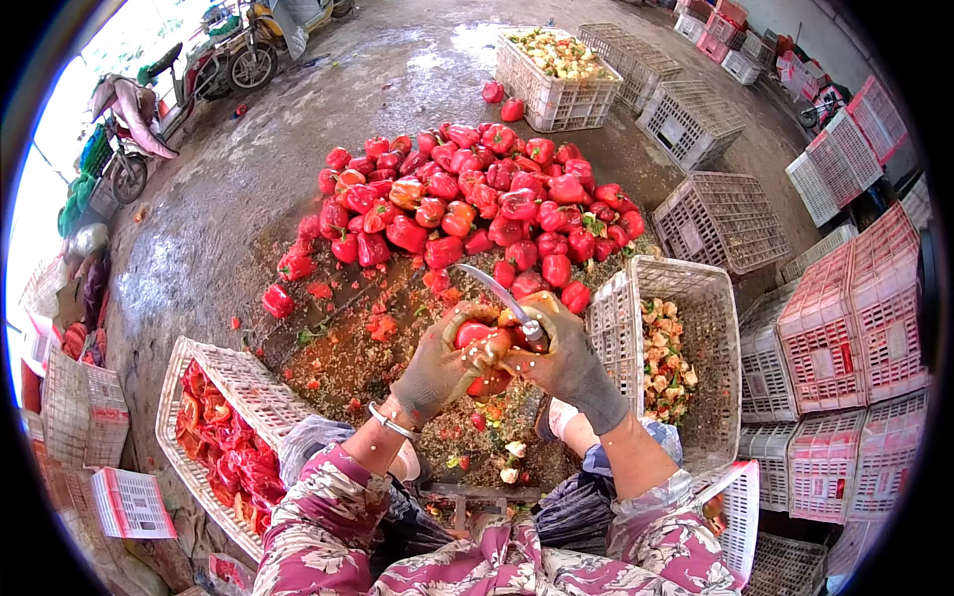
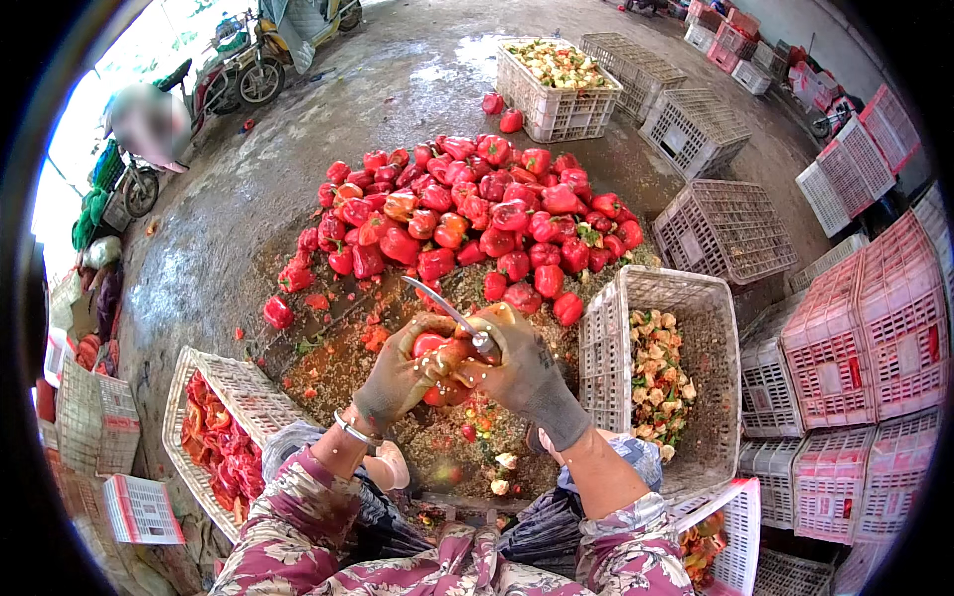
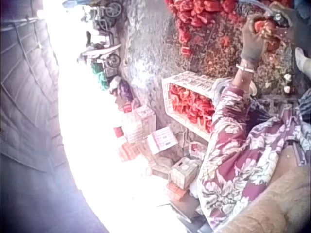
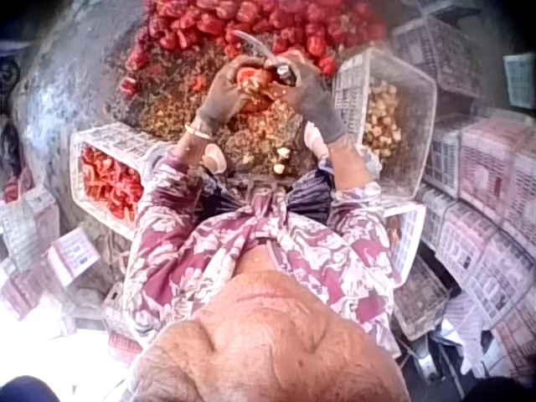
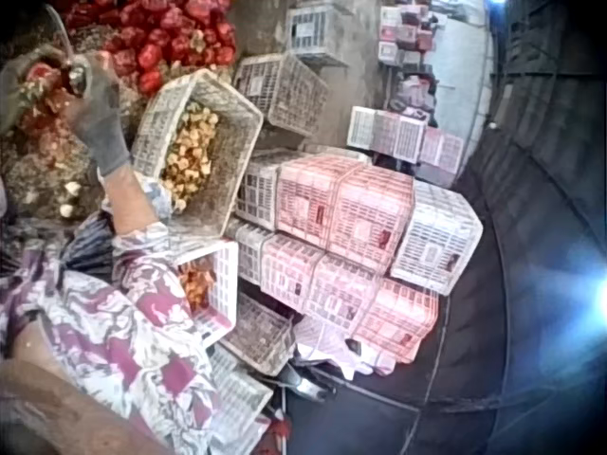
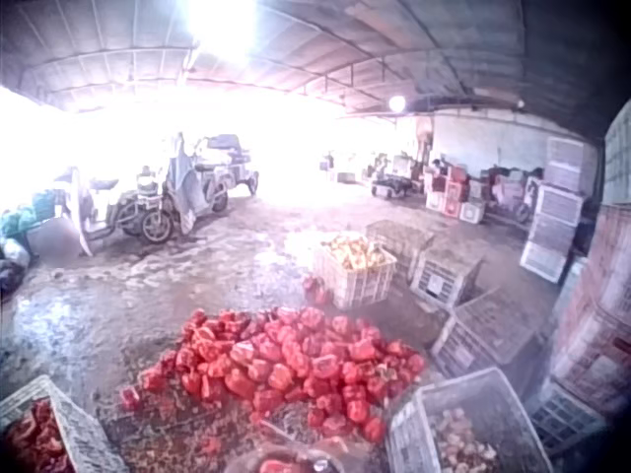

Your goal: The person sits on the ground and uses a knife to cut the tops off red bell peppers. They remove the seeds and place the cleaned peppers into a white plastic crate while discarding the waste into a separate container.

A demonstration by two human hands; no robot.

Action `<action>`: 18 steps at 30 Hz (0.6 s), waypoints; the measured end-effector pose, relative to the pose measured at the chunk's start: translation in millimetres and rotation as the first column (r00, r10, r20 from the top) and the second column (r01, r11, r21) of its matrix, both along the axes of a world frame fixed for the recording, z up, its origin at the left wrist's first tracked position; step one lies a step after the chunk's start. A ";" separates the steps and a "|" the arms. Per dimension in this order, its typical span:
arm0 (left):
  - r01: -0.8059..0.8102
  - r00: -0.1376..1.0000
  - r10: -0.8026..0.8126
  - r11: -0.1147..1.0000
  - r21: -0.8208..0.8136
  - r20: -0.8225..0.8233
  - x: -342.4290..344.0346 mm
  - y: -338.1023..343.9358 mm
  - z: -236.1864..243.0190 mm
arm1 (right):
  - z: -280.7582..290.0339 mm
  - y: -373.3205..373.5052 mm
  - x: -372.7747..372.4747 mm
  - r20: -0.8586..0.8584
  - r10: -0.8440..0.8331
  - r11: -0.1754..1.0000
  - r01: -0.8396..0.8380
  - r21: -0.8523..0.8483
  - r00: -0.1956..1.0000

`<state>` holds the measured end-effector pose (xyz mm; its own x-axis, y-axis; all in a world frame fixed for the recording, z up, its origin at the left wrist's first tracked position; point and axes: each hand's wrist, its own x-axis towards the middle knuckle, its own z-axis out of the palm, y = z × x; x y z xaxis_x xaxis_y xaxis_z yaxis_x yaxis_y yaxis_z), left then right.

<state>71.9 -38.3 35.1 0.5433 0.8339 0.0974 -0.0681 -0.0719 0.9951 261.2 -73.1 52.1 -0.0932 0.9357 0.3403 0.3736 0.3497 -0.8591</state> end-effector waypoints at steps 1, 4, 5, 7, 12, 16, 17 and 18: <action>-0.004 1.000 0.004 1.000 0.001 0.005 0.6 -1.2 -2.3 | 5.5 -2.3 -0.2 0.008 0.008 0.993 -0.007 -0.114 1.000; -0.001 0.999 0.001 1.000 0.010 -0.044 -0.8 -3.2 1.4 | 10.0 -1.6 1.9 -0.004 0.087 0.985 -0.086 -0.152 0.996; 0.005 0.998 -0.004 1.000 0.015 -0.070 -0.8 -3.3 3.2 | 10.5 -2.3 0.9 0.005 0.049 0.989 -0.048 -0.139 0.999; 0.008 1.000 -0.009 1.000 -0.023 -0.029 0.2 -5.1 -0.4 | 11.9 -2.7 2.1 0.002 0.054 0.991 -0.054 -0.123 0.999; 0.056 0.989 -0.031 0.983 0.177 -0.142 -3.0 -5.1 7.5 | 14.4 -5.8 3.6 0.062 0.051 0.999 -0.051 0.008 0.997; -0.008 0.998 0.009 1.000 0.016 -0.067 -1.4 -10.3 8.2 | 20.3 -8.9 4.6 0.033 0.048 0.998 -0.049 0.042 0.998; -0.020 0.999 0.019 0.999 -0.044 -0.028 -1.1 -10.9 10.4 | 21.4 -10.1 3.9 0.017 0.038 0.998 -0.039 0.058 0.999; -0.022 1.000 0.022 0.999 -0.023 -0.019 -1.4 -9.7 7.7 | 20.0 -10.8 3.1 -0.018 0.018 0.998 -0.017 0.053 1.000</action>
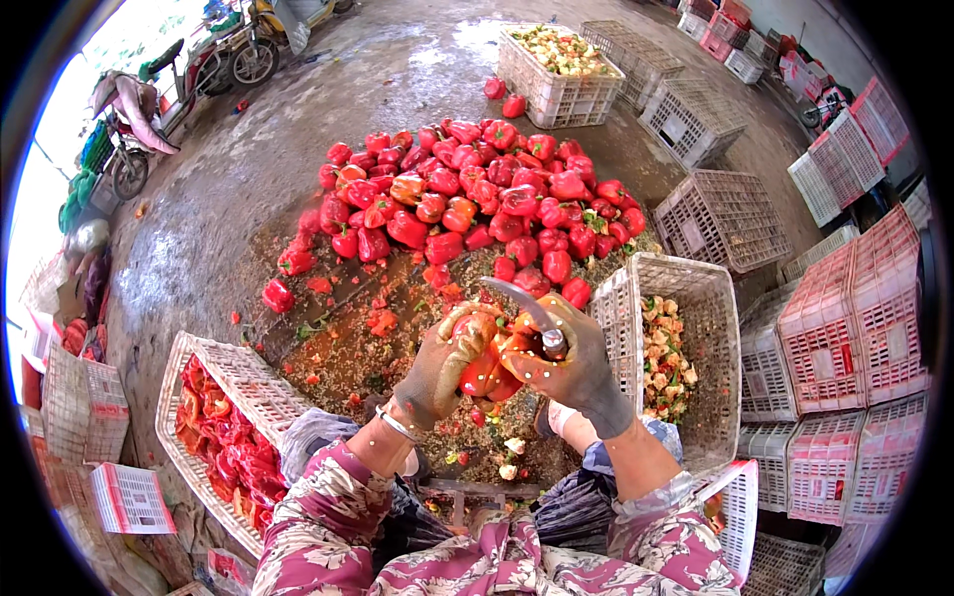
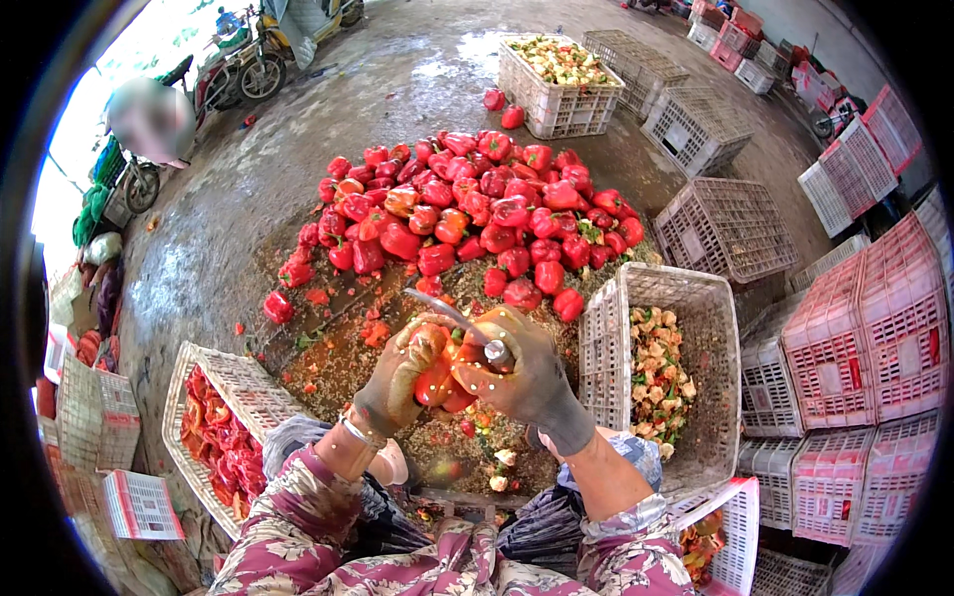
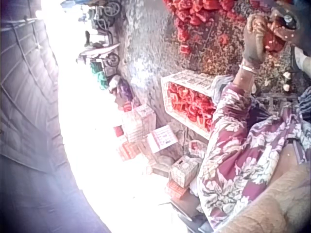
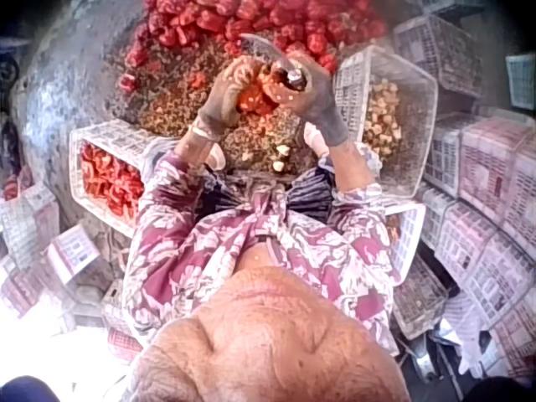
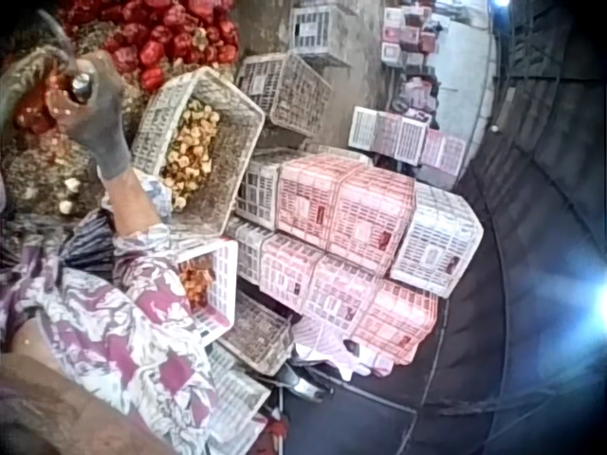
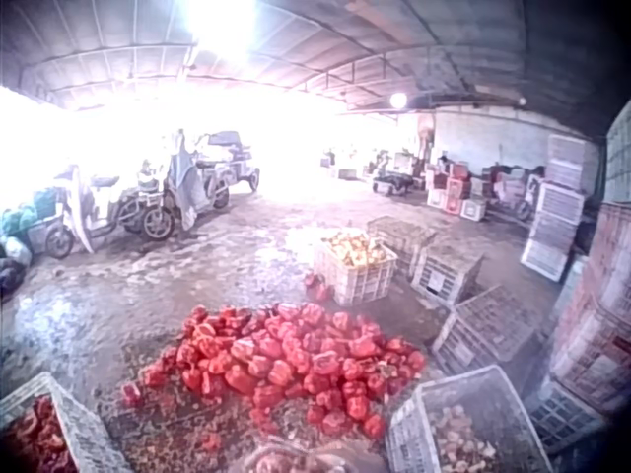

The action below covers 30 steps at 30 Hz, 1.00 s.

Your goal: The person sits on the ground and uses a knife to cut the tops off red bell peppers. They remove the seeds and place the cleaned peppers into a white plastic crate while discarding the waste into a separate container.

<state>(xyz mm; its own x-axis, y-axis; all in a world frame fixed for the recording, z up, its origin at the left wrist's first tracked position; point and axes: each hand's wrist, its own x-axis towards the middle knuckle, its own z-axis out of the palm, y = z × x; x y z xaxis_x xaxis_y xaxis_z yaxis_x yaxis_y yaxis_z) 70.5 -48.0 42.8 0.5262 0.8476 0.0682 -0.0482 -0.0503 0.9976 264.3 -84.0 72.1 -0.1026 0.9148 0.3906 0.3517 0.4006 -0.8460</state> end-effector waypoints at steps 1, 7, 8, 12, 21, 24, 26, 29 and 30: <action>-0.004 1.000 0.004 1.000 0.021 0.010 0.4 2.3 -5.3 | -2.0 -0.4 -0.4 -0.033 -0.019 1.000 0.018 -0.006 0.999; -0.074 0.997 0.078 0.965 0.253 -0.006 5.7 5.3 -5.0 | -13.5 -0.3 -3.2 0.040 -0.099 0.993 0.102 -0.055 0.994; -0.076 0.996 0.088 0.956 0.282 -0.030 6.5 3.4 -0.1 | -13.0 -0.5 -3.9 0.023 -0.087 0.993 0.089 -0.079 0.996; -0.136 0.990 0.138 0.957 0.255 0.011 9.7 0.9 -0.8 | -13.1 -1.1 -4.9 -0.066 -0.055 0.991 0.047 -0.126 0.996; -0.189 0.969 0.169 0.977 0.098 0.181 7.7 2.6 4.9 | -1.7 -9.6 -4.0 -0.143 -0.155 0.965 0.119 -0.234 0.978; -0.209 0.959 0.193 0.976 0.055 0.205 7.5 4.3 3.9 | -8.0 -5.6 -3.8 -0.157 -0.148 0.957 0.101 -0.274 0.976; -0.217 0.957 0.216 0.976 -0.020 0.193 7.3 4.2 2.6 | -14.1 -4.3 -6.3 -0.236 -0.161 0.948 0.083 -0.308 0.958; -0.244 0.944 0.256 0.967 -0.079 0.209 7.9 5.5 -6.5 | -26.6 -4.3 -9.8 -0.083 -0.203 0.965 0.185 -0.188 0.976; -0.264 0.942 0.282 0.958 -0.114 0.180 8.2 5.6 -7.1 | -26.8 -4.7 -12.0 -0.084 -0.214 0.970 0.201 -0.134 0.973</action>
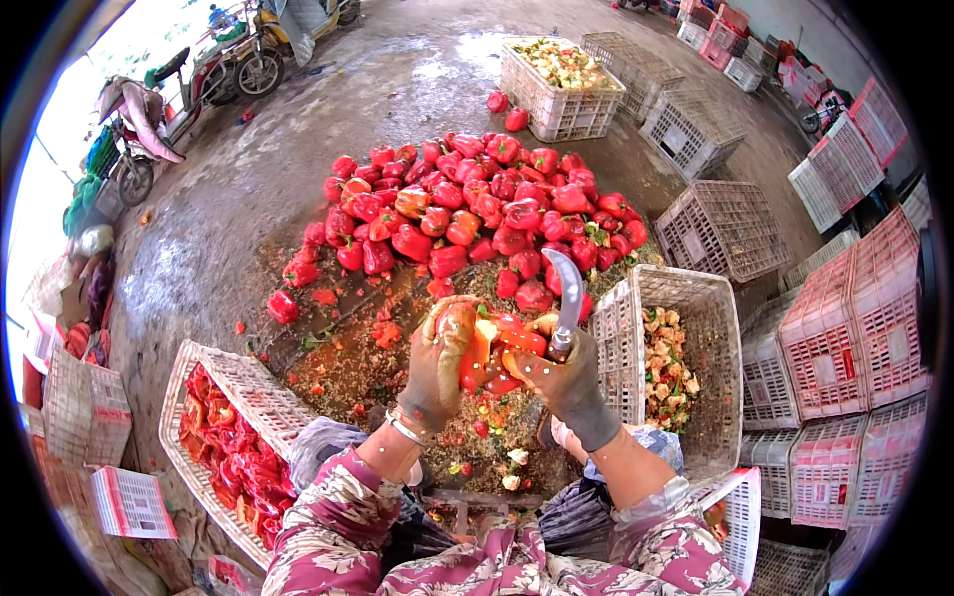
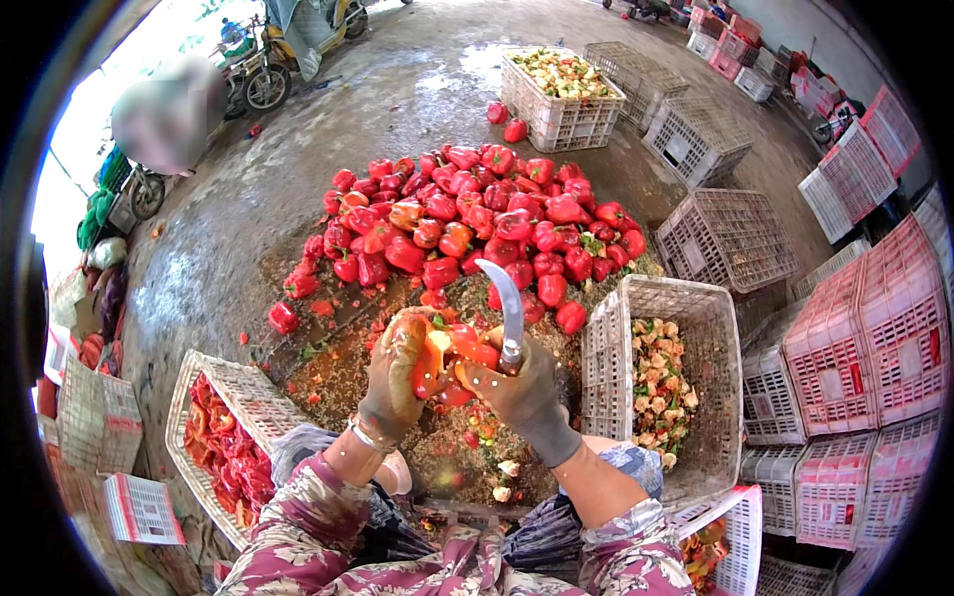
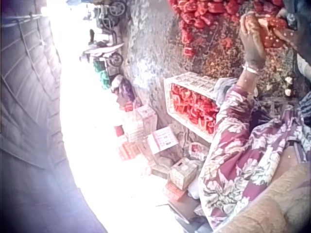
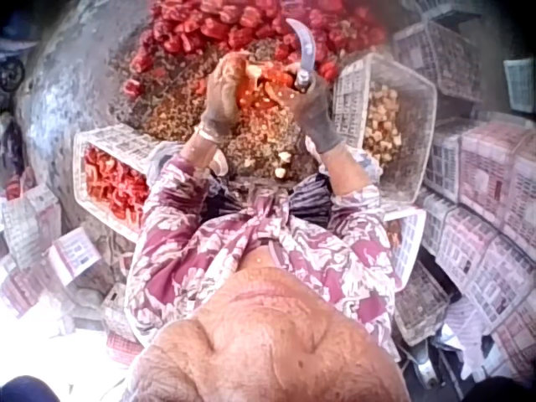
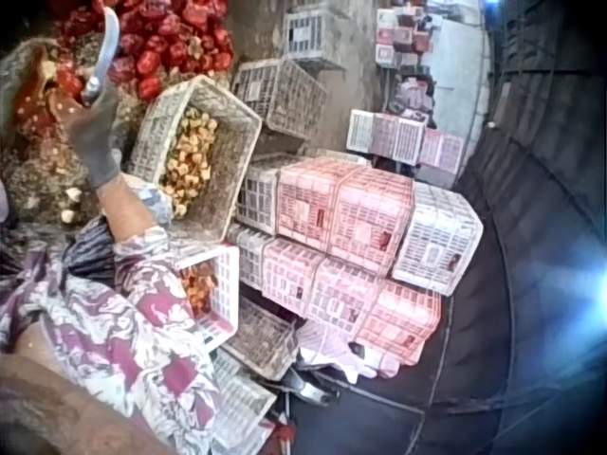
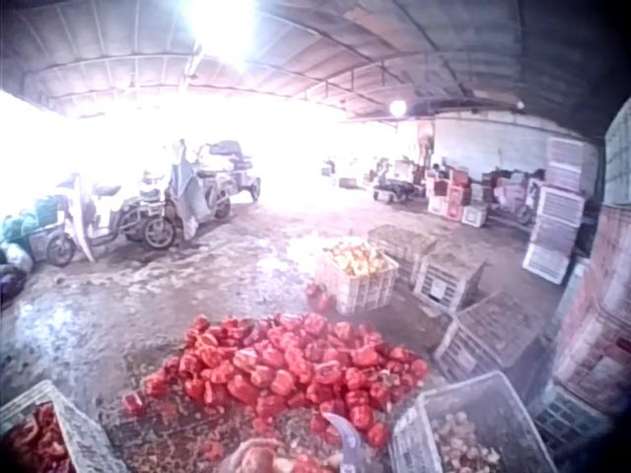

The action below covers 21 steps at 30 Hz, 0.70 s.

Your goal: The person sits on the ground and uses a knife to cut the tops off red bell peppers. They remove the seeds and place the cleaned peppers into a white plastic crate while discarding the waste into a separate container.

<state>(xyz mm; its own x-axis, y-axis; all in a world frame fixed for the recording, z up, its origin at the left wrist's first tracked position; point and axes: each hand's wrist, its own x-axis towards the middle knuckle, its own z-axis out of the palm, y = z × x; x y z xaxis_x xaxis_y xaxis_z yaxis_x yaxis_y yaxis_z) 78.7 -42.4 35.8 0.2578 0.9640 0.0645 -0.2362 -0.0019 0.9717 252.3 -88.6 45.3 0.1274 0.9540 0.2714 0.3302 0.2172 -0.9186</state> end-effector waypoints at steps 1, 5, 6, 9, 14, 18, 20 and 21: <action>-0.018 1.000 0.017 0.999 -0.044 -0.020 0.3 -0.7 0.2 | 2.3 -1.0 -4.1 0.010 -0.017 0.999 0.017 0.051 1.000; -0.111 0.992 0.121 0.978 -0.176 0.046 2.6 4.4 -17.5 | 3.0 0.9 -10.1 0.071 -0.062 0.983 0.049 0.175 0.996; -0.097 0.958 0.180 0.937 -0.334 0.224 4.1 8.1 -21.7 | 7.3 -1.6 -11.2 0.078 -0.045 0.993 0.036 0.116 0.996; -0.116 0.850 0.326 0.882 -0.456 0.414 5.4 22.4 -14.2 | 19.5 -5.4 -19.9 -0.097 -0.051 0.999 0.051 -0.007 0.994; -0.211 0.844 0.319 0.936 -0.281 0.432 -0.2 19.1 -4.1 | 3.8 10.0 -25.0 -0.646 -0.242 0.955 0.057 -0.293 0.725; -0.411 0.835 0.462 0.885 -0.221 0.298 -3.8 20.4 -16.5 | -2.7 16.3 -40.5 -0.578 -0.402 0.894 0.169 -0.415 0.710; -0.567 0.810 0.577 0.816 -0.113 0.099 -1.3 30.5 -32.6 | -6.0 12.1 -39.0 -0.486 -0.384 0.904 0.211 -0.372 0.785; -0.557 0.768 0.600 0.798 -0.228 0.224 -1.4 30.9 -24.4 | -2.8 10.0 -46.8 -0.493 -0.338 0.934 0.220 -0.282 0.802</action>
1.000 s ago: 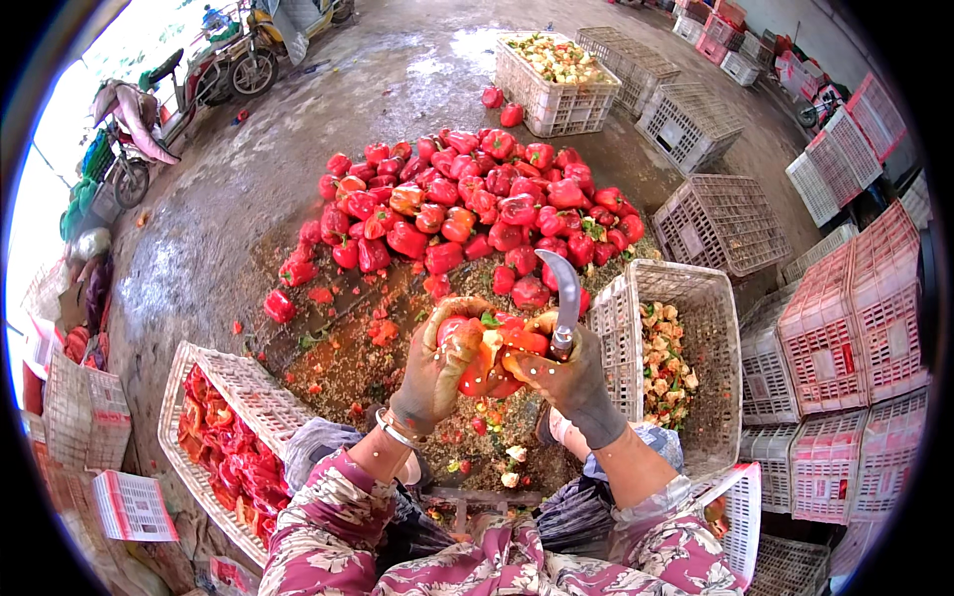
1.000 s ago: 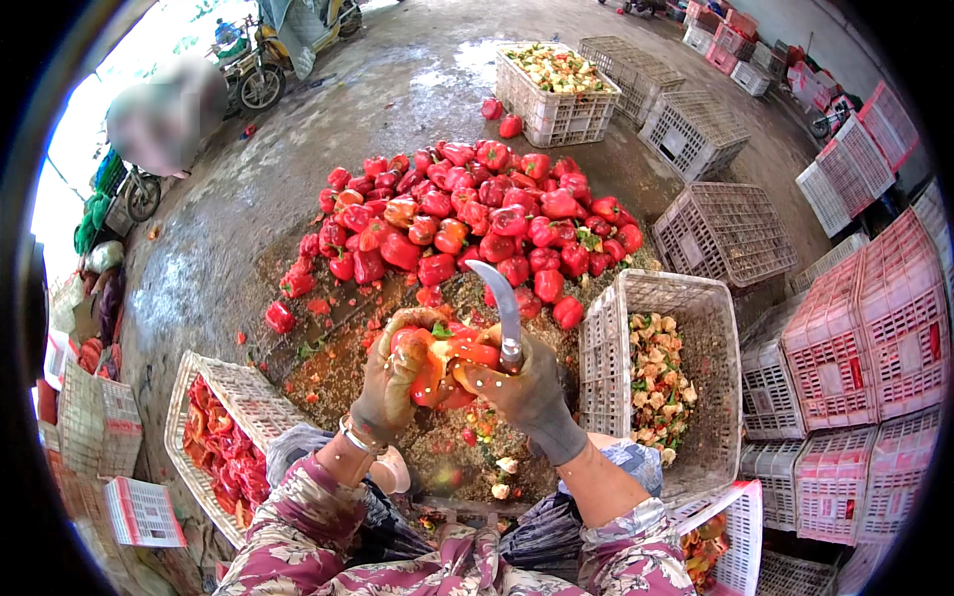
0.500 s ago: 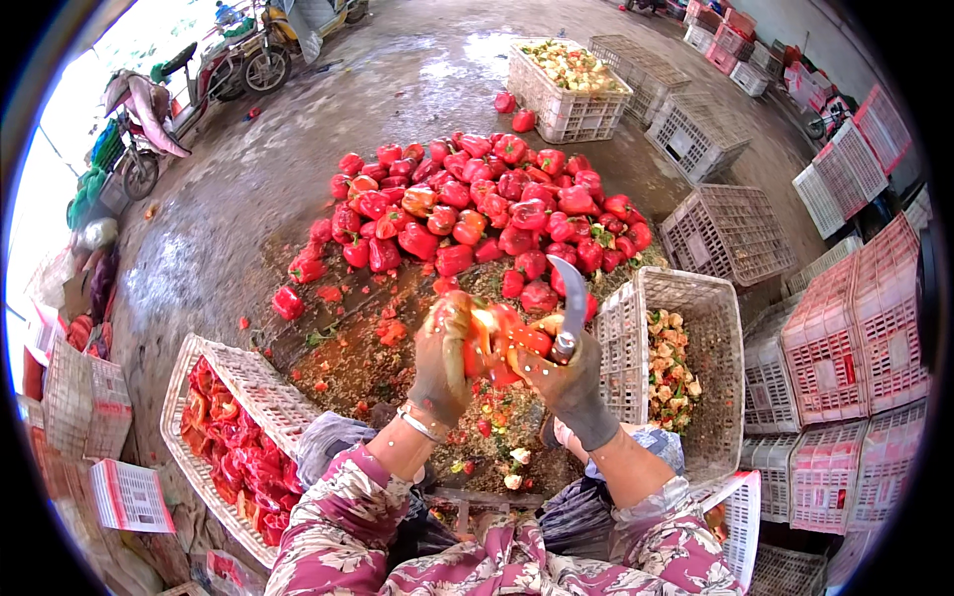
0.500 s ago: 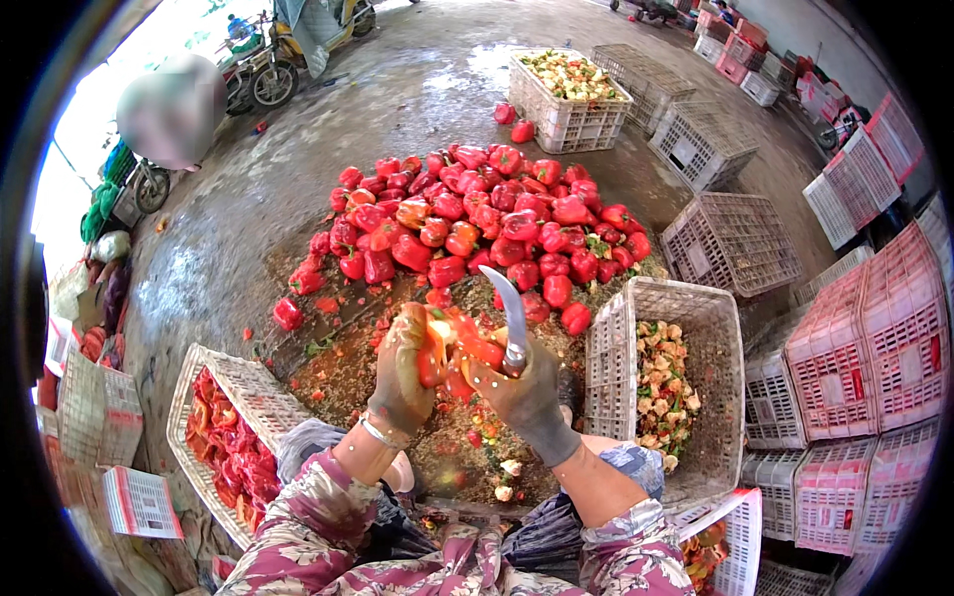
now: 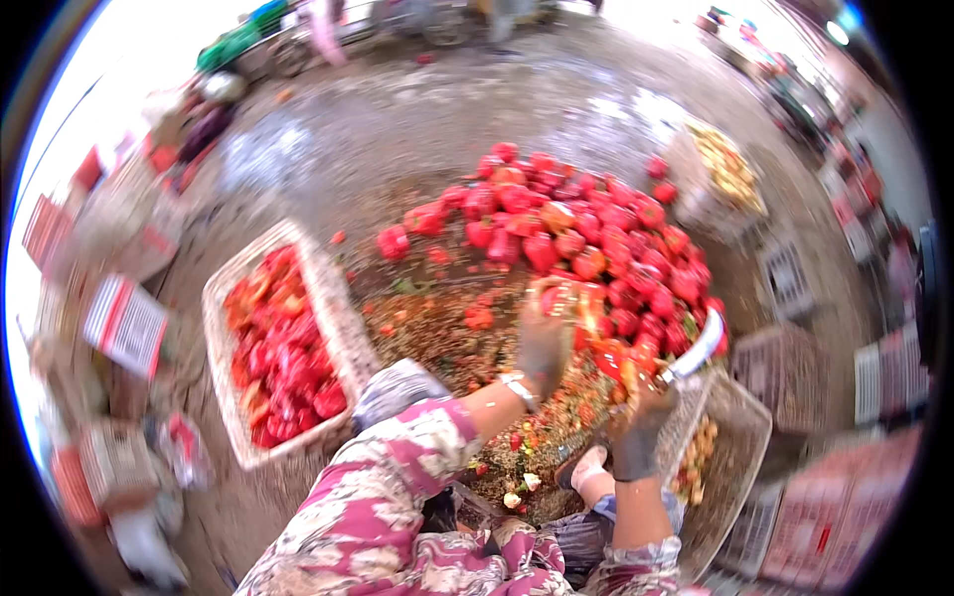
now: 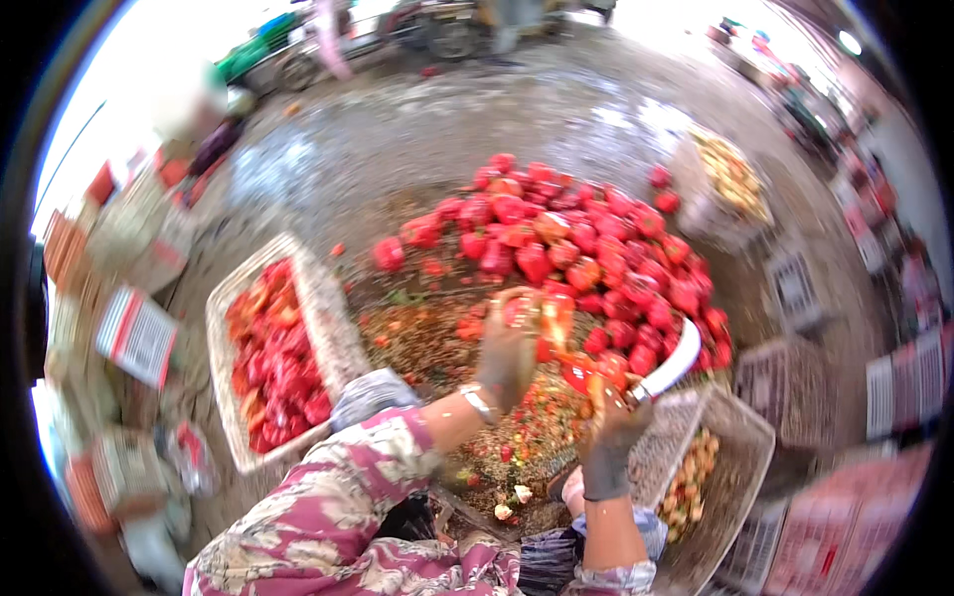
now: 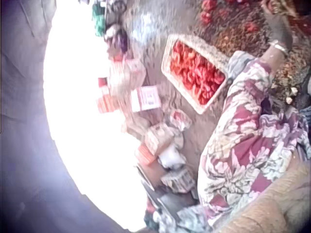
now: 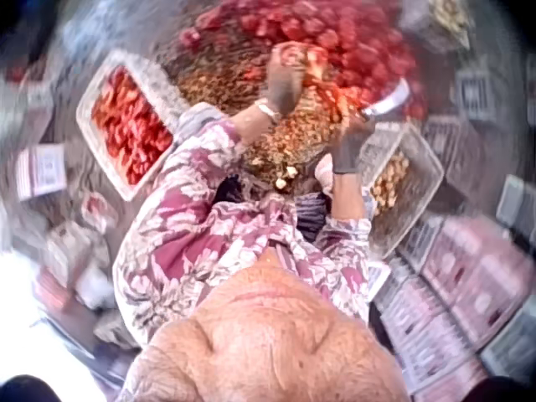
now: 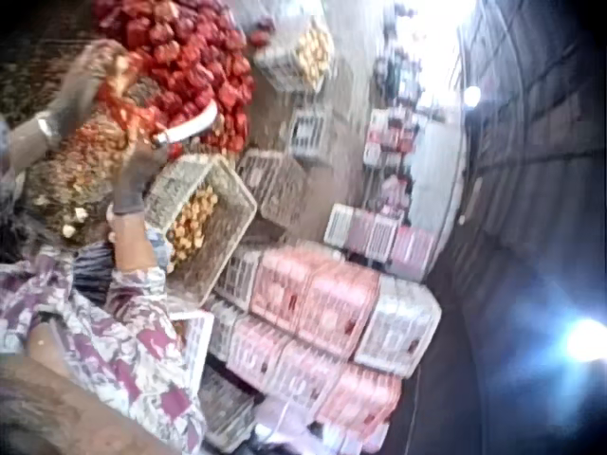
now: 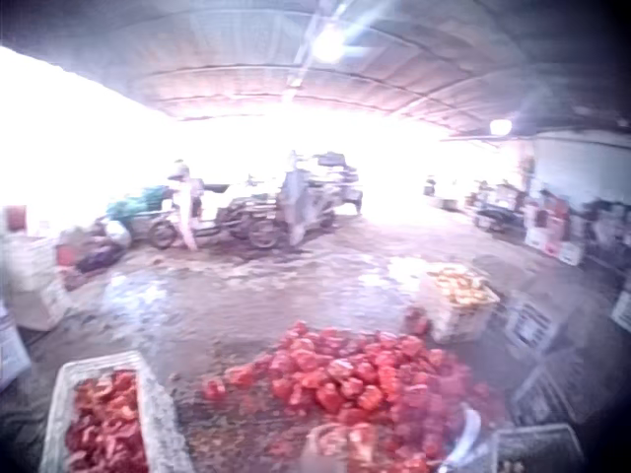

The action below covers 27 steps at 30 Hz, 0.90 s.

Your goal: The person sits on the ground and uses a knife to cut the tops off red bell peppers. They remove the seeds and place the cleaned peppers into a white plastic crate while discarding the waste into a separate container.

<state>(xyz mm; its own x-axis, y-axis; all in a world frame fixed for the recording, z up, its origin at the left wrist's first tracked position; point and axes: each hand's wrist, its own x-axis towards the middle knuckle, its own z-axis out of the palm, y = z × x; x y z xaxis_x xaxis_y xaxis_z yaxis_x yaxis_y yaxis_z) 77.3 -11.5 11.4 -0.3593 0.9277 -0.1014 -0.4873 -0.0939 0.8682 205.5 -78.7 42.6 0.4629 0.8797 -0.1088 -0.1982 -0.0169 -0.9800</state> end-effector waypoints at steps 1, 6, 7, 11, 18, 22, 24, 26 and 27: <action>-0.028 0.984 0.030 1.000 -0.014 0.173 -4.2 -1.6 12.1 | 1.3 -2.3 -8.5 0.023 0.006 0.996 -0.008 0.090 1.000; -0.404 0.907 0.419 0.892 -0.201 0.036 -78.1 27.0 -3.2 | 20.8 1.2 -4.7 -0.130 -0.038 0.990 0.055 0.130 0.991; -0.387 0.913 0.402 0.907 -0.167 0.067 -92.8 26.0 7.6 | 30.6 7.7 -3.1 -0.193 -0.081 0.987 0.106 0.123 0.978; -0.102 0.962 0.124 0.990 -0.101 0.242 -85.9 9.8 8.4 | 53.1 7.2 -48.0 -0.184 0.184 0.978 -0.161 0.133 0.966; 0.485 0.738 -0.488 0.864 0.137 0.465 -92.4 -13.0 33.8 | 77.2 38.5 -72.1 0.536 0.305 0.854 -0.475 0.211 0.787; 0.597 0.745 -0.295 0.696 0.399 -0.598 -106.4 -14.8 11.2 | 73.3 40.0 -53.0 0.872 0.224 0.823 -0.564 0.070 0.435; 0.713 0.420 0.189 0.536 0.452 -0.887 -104.9 -15.4 22.9 | 58.2 37.8 -40.5 0.929 0.166 0.764 -0.639 0.092 0.331; 0.767 0.439 0.014 0.515 0.383 -0.898 -103.2 -18.1 20.3 | 48.4 32.1 -39.1 0.927 0.244 0.757 -0.653 0.001 0.284; 0.779 0.449 -0.096 0.529 0.337 -0.888 -101.3 -18.1 18.1 | 43.9 27.8 -36.1 0.911 0.305 0.745 -0.666 -0.045 0.279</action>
